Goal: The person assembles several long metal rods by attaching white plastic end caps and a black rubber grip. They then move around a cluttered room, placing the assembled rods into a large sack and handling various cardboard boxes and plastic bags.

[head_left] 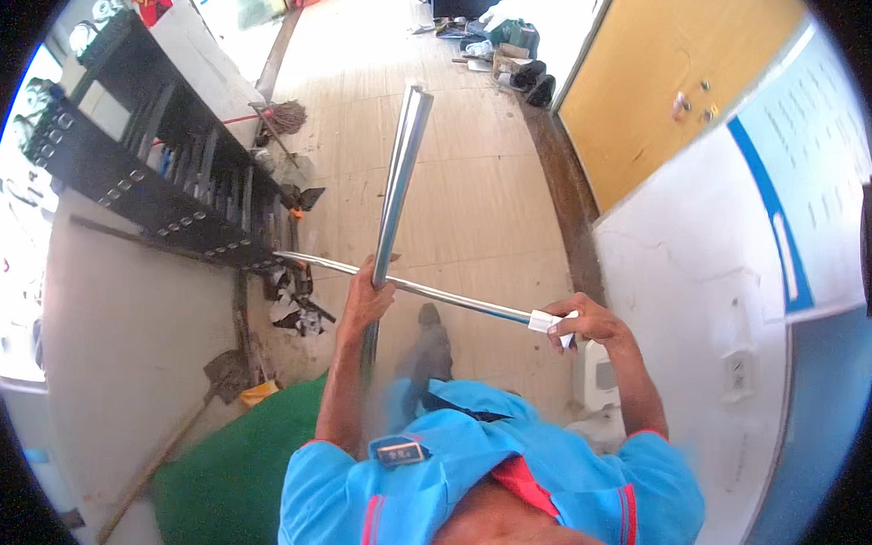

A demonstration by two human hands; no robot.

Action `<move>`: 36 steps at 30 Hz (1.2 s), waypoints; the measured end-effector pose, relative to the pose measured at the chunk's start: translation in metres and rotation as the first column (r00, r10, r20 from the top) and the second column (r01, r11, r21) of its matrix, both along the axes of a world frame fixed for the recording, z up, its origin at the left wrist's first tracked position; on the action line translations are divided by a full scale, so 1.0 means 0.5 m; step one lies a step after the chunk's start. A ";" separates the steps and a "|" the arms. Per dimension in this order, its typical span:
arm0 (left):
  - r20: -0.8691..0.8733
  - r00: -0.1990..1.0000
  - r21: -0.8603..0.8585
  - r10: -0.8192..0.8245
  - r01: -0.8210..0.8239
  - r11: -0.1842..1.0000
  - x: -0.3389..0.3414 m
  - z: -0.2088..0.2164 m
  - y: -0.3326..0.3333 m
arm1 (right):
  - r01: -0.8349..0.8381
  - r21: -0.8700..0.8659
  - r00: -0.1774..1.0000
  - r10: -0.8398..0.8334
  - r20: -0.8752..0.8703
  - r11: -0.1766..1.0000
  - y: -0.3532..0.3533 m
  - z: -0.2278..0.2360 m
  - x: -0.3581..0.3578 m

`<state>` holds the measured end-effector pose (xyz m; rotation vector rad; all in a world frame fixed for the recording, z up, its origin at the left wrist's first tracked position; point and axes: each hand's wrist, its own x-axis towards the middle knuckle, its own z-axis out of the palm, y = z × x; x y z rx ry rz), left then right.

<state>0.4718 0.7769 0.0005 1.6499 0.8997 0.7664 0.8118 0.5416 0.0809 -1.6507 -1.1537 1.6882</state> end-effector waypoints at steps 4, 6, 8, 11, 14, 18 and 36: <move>-0.041 0.993 -0.249 -0.111 0.097 0.964 0.042 -0.006 0.171 | 0.101 -0.039 0.994 -0.099 0.038 0.994 0.211 0.082 0.047; -0.097 0.981 -0.299 -0.166 0.131 0.945 0.089 0.015 0.269 | 0.152 -0.105 0.988 -0.154 -0.010 0.983 0.310 0.106 0.098; -0.155 0.959 -0.369 -0.237 0.166 0.914 0.131 0.020 0.372 | 0.203 -0.107 0.975 -0.210 -0.066 0.973 0.417 0.099 0.162; -0.123 0.952 -0.316 -0.279 0.229 0.921 0.184 -0.043 0.557 | 0.305 -0.168 0.939 -0.325 -0.111 0.937 0.660 0.078 0.231; -0.147 0.948 -0.392 -0.282 0.206 0.896 0.248 -0.097 0.703 | 0.453 -0.116 0.880 -0.464 -0.104 0.884 0.876 -0.020 0.352; -0.282 0.957 -0.291 -0.073 -0.012 0.957 0.280 -0.134 0.962 | 0.199 -0.080 0.964 -0.210 -0.163 0.977 1.310 -0.017 0.400; -0.448 0.778 -0.447 0.440 -0.621 0.644 0.328 -0.297 1.974 | 0.387 -0.094 0.915 -0.369 0.163 0.917 2.323 -0.400 0.644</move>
